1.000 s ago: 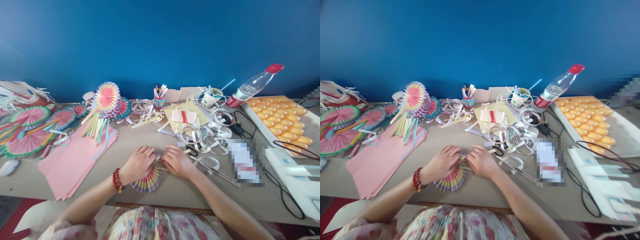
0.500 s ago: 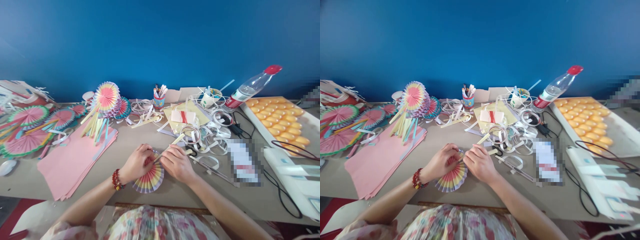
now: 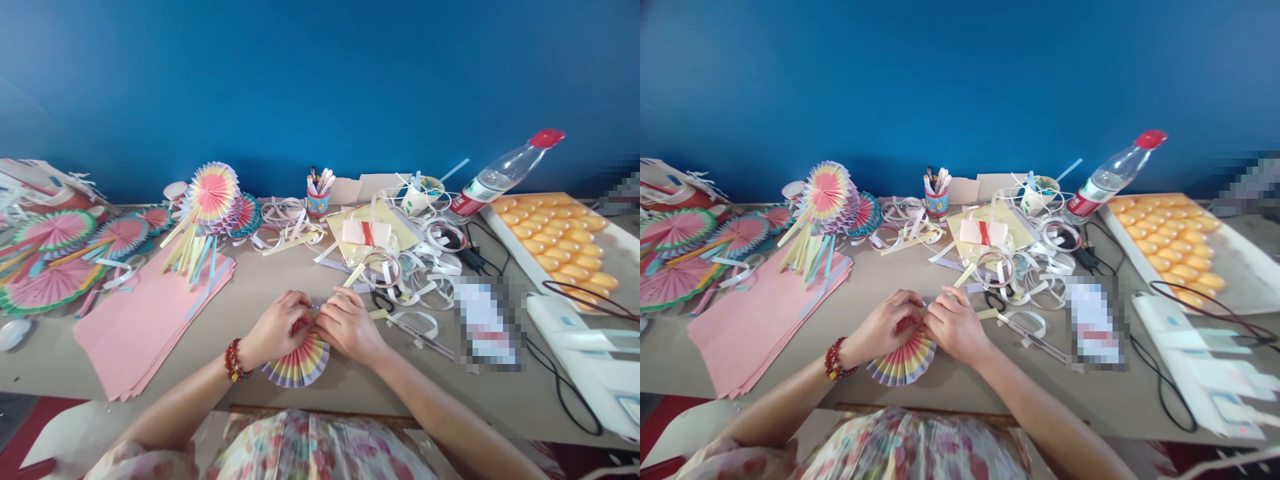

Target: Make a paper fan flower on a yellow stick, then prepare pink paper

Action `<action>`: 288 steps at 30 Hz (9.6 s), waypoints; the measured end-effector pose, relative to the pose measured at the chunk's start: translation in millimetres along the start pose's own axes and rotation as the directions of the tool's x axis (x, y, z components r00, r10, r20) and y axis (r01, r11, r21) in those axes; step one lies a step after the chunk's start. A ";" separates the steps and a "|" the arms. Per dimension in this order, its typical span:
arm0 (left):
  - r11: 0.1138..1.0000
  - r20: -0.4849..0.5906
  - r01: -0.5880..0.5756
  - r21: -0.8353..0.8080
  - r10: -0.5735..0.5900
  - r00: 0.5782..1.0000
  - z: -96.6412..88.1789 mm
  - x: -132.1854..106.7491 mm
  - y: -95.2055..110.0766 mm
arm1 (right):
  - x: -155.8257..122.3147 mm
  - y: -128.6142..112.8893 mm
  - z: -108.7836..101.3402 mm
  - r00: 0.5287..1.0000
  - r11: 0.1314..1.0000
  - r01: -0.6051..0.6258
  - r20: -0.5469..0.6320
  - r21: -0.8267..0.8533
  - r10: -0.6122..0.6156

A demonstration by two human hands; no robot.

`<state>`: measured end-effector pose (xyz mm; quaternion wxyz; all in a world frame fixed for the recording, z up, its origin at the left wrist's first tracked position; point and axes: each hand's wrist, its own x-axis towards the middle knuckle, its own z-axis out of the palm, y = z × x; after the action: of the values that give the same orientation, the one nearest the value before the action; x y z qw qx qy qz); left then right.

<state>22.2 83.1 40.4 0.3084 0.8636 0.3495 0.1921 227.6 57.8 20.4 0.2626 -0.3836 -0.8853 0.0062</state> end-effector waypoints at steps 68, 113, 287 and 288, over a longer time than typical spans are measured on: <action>0.982 -0.039 -0.017 0.190 0.025 0.999 5.8 0.6 -2.8 | -3.6 2.4 3.0 0.999 0.999 -0.035 -0.036 0.029 0.036; 0.959 0.021 -0.022 0.281 0.017 1.000 3.9 1.7 -5.8 | -5.2 16.9 -3.8 0.998 0.997 -0.031 0.048 0.068 0.027; 0.663 -0.116 0.188 -0.725 -0.387 0.915 -34.0 -3.7 -0.3 | 16.0 -6.7 -52.1 0.813 0.603 -0.582 0.373 0.545 0.448; 0.775 -0.155 0.173 -0.607 -0.329 0.931 -34.9 -6.2 -1.8 | 13.7 -8.3 -50.8 0.812 0.626 -0.584 0.373 0.517 0.449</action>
<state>-2.0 93.5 64.2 0.5343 0.6400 0.4229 0.3551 238.1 51.6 72.3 0.2645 -0.5132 -0.7078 0.4070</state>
